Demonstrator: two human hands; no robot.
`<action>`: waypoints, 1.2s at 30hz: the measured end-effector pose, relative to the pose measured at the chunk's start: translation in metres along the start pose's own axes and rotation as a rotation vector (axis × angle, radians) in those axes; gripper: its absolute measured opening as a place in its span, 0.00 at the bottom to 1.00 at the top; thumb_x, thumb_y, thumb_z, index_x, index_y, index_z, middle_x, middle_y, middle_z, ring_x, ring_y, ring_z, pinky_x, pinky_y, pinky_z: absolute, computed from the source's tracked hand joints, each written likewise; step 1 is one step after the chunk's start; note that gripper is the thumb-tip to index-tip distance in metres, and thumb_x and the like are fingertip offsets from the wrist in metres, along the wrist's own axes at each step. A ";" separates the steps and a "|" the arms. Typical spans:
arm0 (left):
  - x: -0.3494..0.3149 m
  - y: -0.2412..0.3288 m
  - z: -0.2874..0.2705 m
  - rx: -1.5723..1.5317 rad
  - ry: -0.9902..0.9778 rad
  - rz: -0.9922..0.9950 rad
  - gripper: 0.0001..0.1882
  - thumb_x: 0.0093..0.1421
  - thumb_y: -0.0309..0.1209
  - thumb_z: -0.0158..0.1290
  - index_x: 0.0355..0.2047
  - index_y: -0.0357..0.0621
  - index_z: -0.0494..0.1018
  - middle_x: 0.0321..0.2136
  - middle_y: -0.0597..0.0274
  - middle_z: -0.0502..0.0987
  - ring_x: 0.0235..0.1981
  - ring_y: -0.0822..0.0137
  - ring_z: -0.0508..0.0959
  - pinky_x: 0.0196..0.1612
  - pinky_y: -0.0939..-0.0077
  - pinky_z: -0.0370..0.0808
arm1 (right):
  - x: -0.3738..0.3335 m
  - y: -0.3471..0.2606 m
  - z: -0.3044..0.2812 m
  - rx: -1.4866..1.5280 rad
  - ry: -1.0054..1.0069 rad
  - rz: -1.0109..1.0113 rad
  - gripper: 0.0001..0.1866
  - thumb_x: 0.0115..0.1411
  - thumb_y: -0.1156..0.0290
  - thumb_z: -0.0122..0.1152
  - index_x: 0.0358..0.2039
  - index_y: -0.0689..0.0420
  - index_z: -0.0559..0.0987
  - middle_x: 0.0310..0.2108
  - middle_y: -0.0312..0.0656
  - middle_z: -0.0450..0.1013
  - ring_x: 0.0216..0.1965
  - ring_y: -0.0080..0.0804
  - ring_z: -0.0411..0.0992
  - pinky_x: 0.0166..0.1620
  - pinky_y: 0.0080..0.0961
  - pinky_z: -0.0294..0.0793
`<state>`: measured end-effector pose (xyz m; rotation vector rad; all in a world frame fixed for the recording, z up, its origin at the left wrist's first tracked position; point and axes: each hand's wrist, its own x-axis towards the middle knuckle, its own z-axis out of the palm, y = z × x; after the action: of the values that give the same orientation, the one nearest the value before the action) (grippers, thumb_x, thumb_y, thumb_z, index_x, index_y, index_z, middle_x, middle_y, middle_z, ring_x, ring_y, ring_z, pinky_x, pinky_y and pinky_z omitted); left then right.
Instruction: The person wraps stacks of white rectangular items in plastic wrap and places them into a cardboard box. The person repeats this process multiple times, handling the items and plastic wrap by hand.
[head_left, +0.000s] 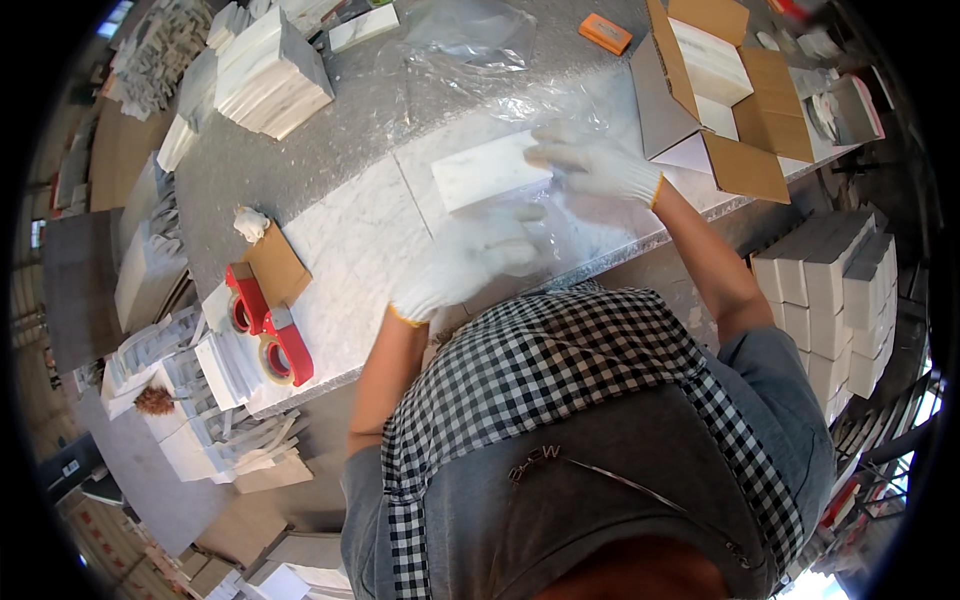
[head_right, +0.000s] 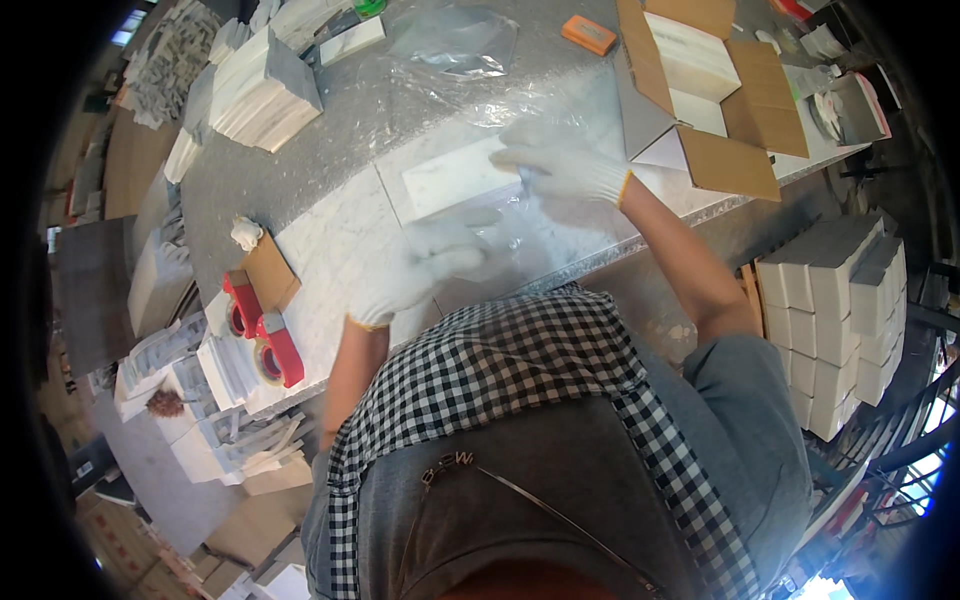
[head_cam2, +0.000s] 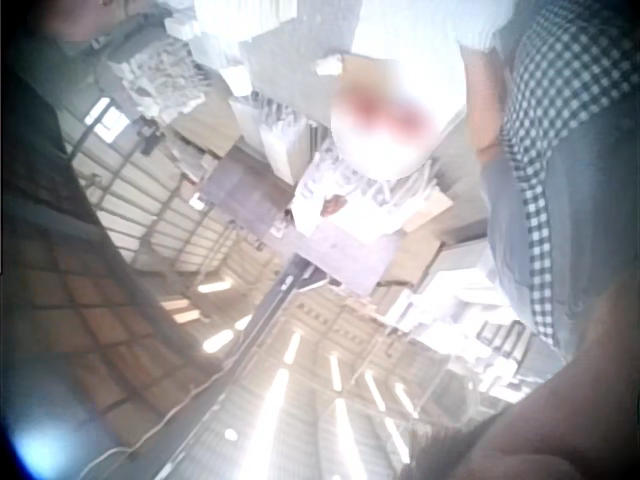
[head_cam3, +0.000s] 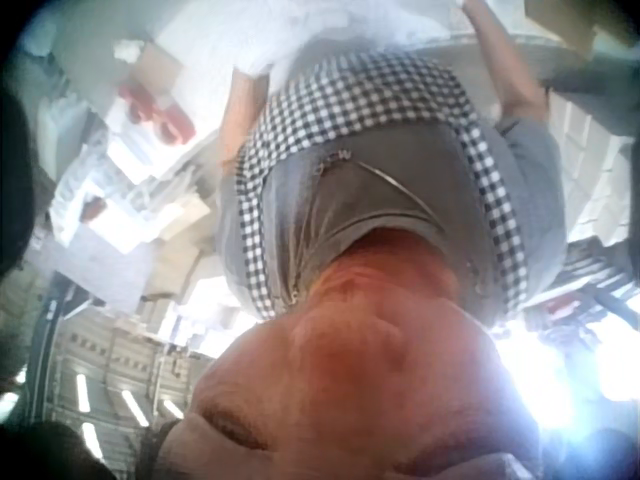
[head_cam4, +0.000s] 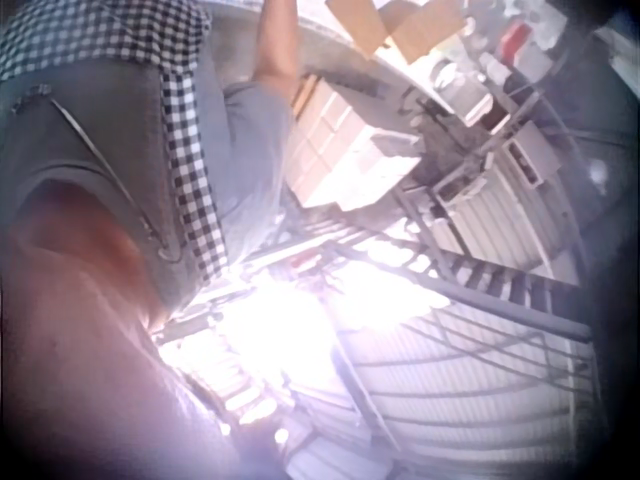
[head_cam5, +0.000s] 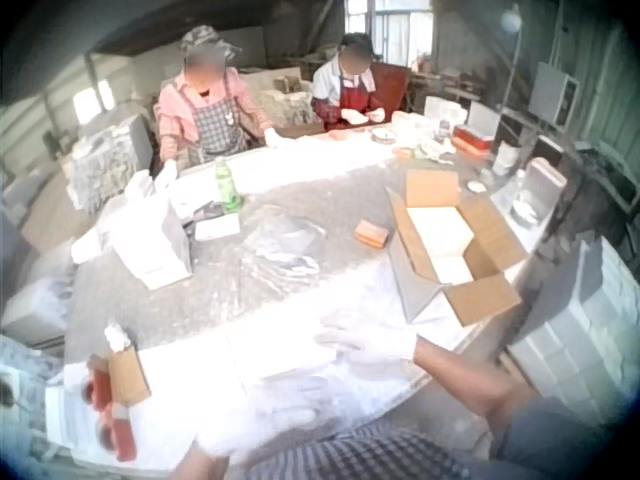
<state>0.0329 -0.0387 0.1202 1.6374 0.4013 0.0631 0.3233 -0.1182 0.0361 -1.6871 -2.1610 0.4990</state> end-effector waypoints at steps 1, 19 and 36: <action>0.000 0.015 -0.008 0.023 0.036 0.028 0.12 0.63 0.29 0.57 0.43 0.35 0.83 0.57 0.50 0.79 0.55 0.60 0.78 0.60 0.70 0.73 | -0.004 -0.004 -0.005 -0.004 -0.041 -0.028 0.34 0.55 0.64 0.65 0.65 0.48 0.73 0.70 0.48 0.63 0.67 0.50 0.63 0.69 0.44 0.63; 0.128 -0.036 -0.149 0.273 0.709 -0.049 0.16 0.63 0.37 0.63 0.44 0.38 0.85 0.31 0.59 0.86 0.31 0.74 0.82 0.40 0.75 0.79 | 0.096 0.023 0.030 0.859 0.258 0.595 0.19 0.65 0.59 0.66 0.51 0.57 0.85 0.45 0.38 0.82 0.48 0.24 0.77 0.53 0.25 0.74; 0.162 -0.155 -0.140 0.189 0.642 -0.223 0.11 0.62 0.40 0.59 0.32 0.46 0.83 0.31 0.51 0.83 0.34 0.51 0.82 0.41 0.60 0.78 | 0.298 0.093 -0.022 -0.084 0.445 0.247 0.23 0.61 0.50 0.60 0.51 0.51 0.84 0.51 0.49 0.79 0.55 0.50 0.75 0.57 0.44 0.73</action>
<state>0.1114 0.1511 -0.0461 1.7226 1.1051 0.3986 0.3448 0.1938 0.0290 -1.9064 -1.6881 0.0779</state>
